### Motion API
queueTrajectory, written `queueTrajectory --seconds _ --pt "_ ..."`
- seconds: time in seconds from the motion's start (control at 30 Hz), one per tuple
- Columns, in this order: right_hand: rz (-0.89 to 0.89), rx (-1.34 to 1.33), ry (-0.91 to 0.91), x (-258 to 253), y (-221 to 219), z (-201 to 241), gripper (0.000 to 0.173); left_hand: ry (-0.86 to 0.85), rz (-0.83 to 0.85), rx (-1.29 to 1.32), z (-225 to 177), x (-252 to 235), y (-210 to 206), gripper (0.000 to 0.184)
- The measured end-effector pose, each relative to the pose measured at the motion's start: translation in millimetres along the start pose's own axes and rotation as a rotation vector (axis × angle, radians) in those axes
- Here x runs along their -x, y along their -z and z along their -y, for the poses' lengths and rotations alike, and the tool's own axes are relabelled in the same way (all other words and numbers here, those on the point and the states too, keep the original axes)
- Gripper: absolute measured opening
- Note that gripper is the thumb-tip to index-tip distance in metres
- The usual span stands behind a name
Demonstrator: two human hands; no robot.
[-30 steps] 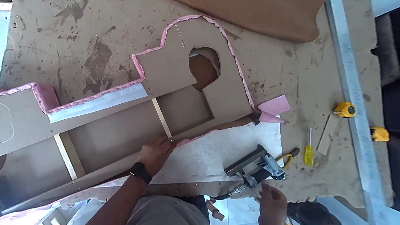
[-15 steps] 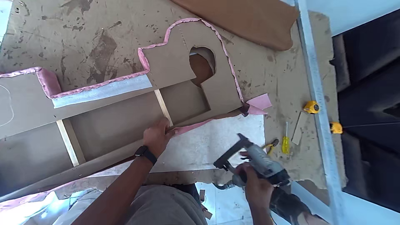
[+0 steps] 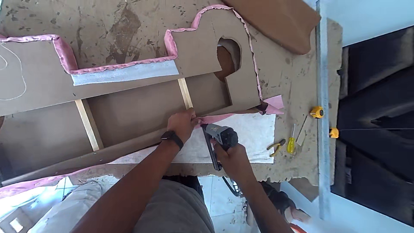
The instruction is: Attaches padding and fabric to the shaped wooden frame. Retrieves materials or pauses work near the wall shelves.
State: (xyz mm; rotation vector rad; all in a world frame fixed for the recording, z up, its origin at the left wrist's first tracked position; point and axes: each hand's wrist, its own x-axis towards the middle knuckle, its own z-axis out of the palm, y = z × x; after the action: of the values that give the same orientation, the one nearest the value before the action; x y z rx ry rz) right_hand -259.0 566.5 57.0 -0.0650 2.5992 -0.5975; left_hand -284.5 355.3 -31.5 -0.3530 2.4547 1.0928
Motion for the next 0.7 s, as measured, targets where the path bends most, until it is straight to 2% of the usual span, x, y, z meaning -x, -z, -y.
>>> queueTrajectory --seconds 0.13,0.33,0.43,0.5,0.57,0.63,0.7 --pt "-0.006 -0.014 -0.001 10 -14 6 0.019 0.007 0.019 -0.009 1 -2 0 0.039" --pt "0.040 -0.043 -0.002 20 -25 20 0.019 0.035 0.057 -0.003 0 -9 6 0.032" --pt "0.085 -0.313 -0.071 29 -14 4 0.024 0.003 0.039 0.002 1 -4 9 0.033" --pt "0.077 -0.530 -0.128 37 -4 -31 0.030 -0.036 -0.023 0.010 6 11 17 0.031" --pt "0.035 -0.662 -0.217 40 6 -85 0.036 -0.054 -0.048 -0.051 21 35 33 0.036" --pt "-0.072 -0.692 -0.348 35 14 -142 0.039 -0.081 -0.055 -0.175 44 66 49 0.055" --pt "-0.154 -0.545 -0.452 32 27 -189 0.045 -0.076 -0.006 -0.302 64 98 53 0.079"
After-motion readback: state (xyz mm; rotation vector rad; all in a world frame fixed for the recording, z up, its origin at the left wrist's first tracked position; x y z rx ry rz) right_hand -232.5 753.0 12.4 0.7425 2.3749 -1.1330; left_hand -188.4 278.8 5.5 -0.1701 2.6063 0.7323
